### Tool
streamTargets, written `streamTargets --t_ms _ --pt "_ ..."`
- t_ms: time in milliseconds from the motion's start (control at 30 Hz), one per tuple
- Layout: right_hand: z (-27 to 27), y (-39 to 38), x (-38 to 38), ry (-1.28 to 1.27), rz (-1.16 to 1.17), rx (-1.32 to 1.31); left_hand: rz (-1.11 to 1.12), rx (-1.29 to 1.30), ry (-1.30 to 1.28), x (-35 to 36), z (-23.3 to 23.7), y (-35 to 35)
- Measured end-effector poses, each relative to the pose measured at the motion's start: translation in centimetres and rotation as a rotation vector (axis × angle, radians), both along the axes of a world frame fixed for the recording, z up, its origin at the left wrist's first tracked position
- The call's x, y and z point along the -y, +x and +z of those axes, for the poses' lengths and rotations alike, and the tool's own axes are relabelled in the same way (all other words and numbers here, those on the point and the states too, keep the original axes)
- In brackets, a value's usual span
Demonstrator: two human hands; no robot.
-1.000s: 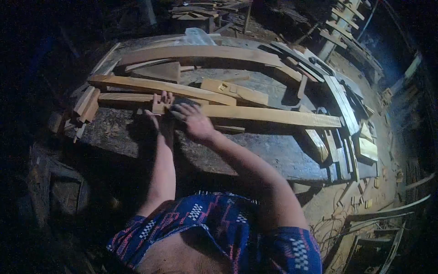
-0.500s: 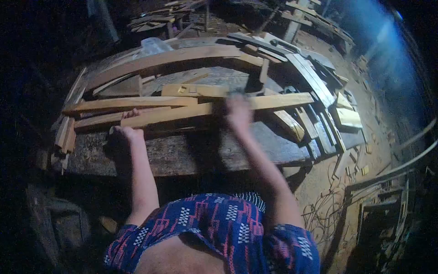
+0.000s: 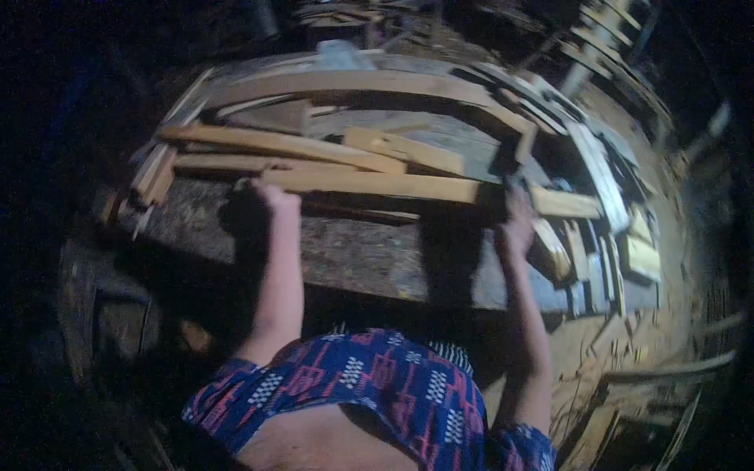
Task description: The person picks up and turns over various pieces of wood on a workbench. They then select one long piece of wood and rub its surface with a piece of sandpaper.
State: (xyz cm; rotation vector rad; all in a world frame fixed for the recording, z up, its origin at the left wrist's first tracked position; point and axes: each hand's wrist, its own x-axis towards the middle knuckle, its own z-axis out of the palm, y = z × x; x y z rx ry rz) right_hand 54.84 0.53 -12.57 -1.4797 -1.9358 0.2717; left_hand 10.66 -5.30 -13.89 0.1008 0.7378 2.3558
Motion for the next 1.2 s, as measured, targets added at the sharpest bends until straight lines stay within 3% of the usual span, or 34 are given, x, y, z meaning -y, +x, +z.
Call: streamTargets --t_ms 33,67,100,167,200,233,267,333,400,533,667,700,767,800,867,900,1033,1067,1167,1200 --pt "-0.4 0.5 0.5 0.163 -0.061 0.234 -0.068 0.146 0.104 0.7 1.2 0.8" --pt "-0.1 0.2 0.7 0.341 -0.136 0.462 0.007 -0.006 0.028 0.6 0.7 1.1" --pt "0.6 -1.7 0.7 0.248 0.006 0.188 -0.020 0.018 0.041 0.8 0.6 0.8" --pt "1.7 -7.4 1.9 0.194 0.227 -0.042 -0.024 0.077 0.043 1.1 0.2 0.2" --pt "1.6 -11.4 3.7 0.215 0.136 0.229 -0.036 0.091 0.029 1.0 -0.3 -0.2" --pt "0.8 -15.1 3.9 0.175 0.241 0.241 -0.030 0.085 0.034 1.0 -0.8 -0.5" --pt "-0.5 -18.8 4.1 0.178 0.444 0.111 -0.072 0.078 0.073 1.1 -1.0 -0.6" --pt "3.5 -26.0 7.6 0.118 0.635 0.037 -0.160 0.065 0.164 1.6 -1.6 -0.8" --pt "3.8 -32.0 8.5 0.150 0.814 0.093 -0.196 0.040 0.209 2.4 -1.9 -0.9" --pt "3.3 -37.1 8.0 -0.009 0.874 0.046 -0.182 -0.042 0.207 3.1 -1.6 -0.1" --pt "4.5 -29.8 7.2 0.109 0.893 0.195 0.011 -0.309 0.010 1.9 -1.3 0.8" --pt "3.4 -27.3 6.2 0.216 0.841 0.288 0.215 -0.708 -0.278 1.6 -1.0 0.8" --pt "5.0 -20.1 5.2 0.074 0.747 0.226 0.333 -0.796 -0.479 0.6 0.5 0.9" --pt "3.3 -15.9 3.3 -0.023 0.568 0.221 0.111 -0.088 -0.306 -0.1 1.0 1.2" --pt "-0.7 -5.5 -2.2 0.055 0.298 0.154 0.122 -0.013 -0.292 0.6 3.4 2.6" --pt "0.9 -1.2 -2.2 -0.011 0.197 -0.024 0.122 0.002 -0.284 0.6 3.4 2.7" --pt "2.4 9.6 -3.0 0.068 -0.175 0.113 0.118 -0.028 -0.310 0.0 2.6 2.6" --pt "3.5 9.4 -2.6 -0.120 -0.242 -0.105 0.110 -0.036 -0.297 -0.4 1.8 1.9" --pt "2.7 3.2 -1.1 0.068 -0.332 0.048 0.132 -0.060 -0.221 0.4 3.3 3.2" --pt "1.9 0.2 -0.6 0.080 -0.169 0.160 0.110 -0.078 -0.182 0.6 2.6 2.6"
